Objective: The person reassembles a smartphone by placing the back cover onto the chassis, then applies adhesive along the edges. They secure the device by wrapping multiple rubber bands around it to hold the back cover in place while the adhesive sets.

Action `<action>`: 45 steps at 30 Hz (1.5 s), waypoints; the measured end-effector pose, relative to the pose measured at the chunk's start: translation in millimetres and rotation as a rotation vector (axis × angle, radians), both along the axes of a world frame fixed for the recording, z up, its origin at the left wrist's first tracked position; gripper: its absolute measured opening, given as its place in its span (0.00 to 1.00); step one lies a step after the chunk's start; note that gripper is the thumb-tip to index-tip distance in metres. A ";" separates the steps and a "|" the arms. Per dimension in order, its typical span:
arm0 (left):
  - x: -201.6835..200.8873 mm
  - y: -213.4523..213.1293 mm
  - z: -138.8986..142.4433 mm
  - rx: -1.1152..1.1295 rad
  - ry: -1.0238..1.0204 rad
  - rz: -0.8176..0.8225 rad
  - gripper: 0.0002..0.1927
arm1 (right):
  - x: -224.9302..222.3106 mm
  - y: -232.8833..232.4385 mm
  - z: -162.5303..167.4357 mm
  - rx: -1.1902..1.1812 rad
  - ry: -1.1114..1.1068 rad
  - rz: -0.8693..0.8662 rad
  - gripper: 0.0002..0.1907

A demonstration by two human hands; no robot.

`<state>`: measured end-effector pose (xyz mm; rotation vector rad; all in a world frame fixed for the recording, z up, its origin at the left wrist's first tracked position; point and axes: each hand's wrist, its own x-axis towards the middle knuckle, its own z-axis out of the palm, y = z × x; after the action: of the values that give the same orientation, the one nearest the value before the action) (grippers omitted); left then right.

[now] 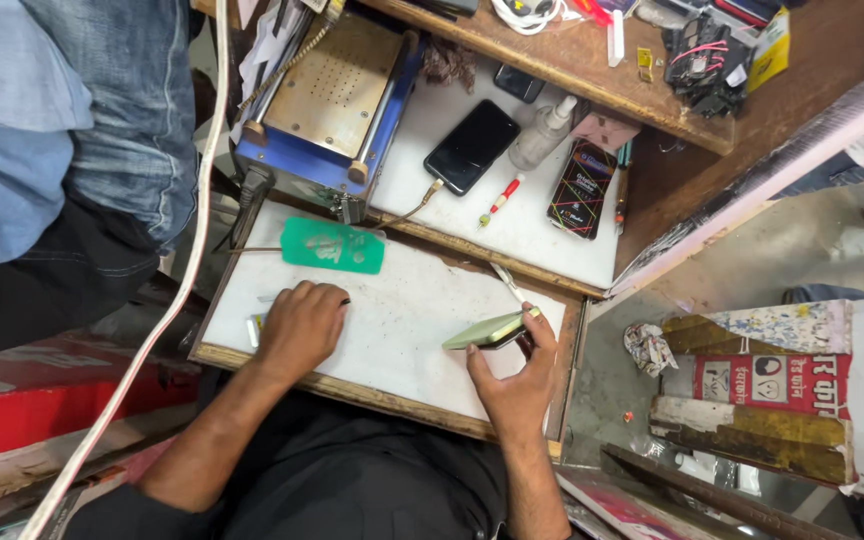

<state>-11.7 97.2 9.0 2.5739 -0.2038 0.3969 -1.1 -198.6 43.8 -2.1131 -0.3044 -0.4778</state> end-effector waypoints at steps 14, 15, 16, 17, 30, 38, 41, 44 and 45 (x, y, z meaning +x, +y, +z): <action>-0.4 -22.7 0.5 0.141 -0.026 0.003 0.07 | -0.8 2.8 -6.8 -0.002 -0.048 -0.023 0.42; -0.8 -23.9 0.0 0.140 0.000 -0.001 0.07 | -1.0 1.5 -7.3 0.011 -0.045 -0.019 0.42; 0.2 -24.9 -0.5 0.140 0.023 -0.005 0.07 | -1.6 0.1 -7.9 0.005 -0.042 -0.022 0.42; 0.4 -25.1 -0.5 0.140 0.044 -0.008 0.06 | -1.9 -1.1 -8.5 -0.001 -0.041 -0.025 0.42; -7.0 -11.5 -4.2 0.070 0.084 -0.046 0.10 | 0.1 -2.9 -8.4 -0.016 -0.050 -0.023 0.42; -8.0 0.0 -3.1 0.086 -0.036 -0.133 0.11 | 3.5 -2.9 -3.7 -0.038 -0.019 -0.010 0.42; -7.0 1.1 -3.1 0.035 0.080 -0.147 0.08 | 6.3 -0.6 -2.2 -0.028 -0.030 -0.002 0.42; -1.6 -3.1 -3.6 0.071 0.138 -0.138 0.09 | 9.4 2.5 1.1 -0.050 -0.023 -0.008 0.42; 0.4 -4.4 -3.3 0.058 0.129 -0.131 0.09 | 11.4 3.9 2.4 -0.064 -0.022 -0.013 0.42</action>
<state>-11.3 92.8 5.6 2.6139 -0.3394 0.1791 10.2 -194.7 46.2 -2.1747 -0.3229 -0.5050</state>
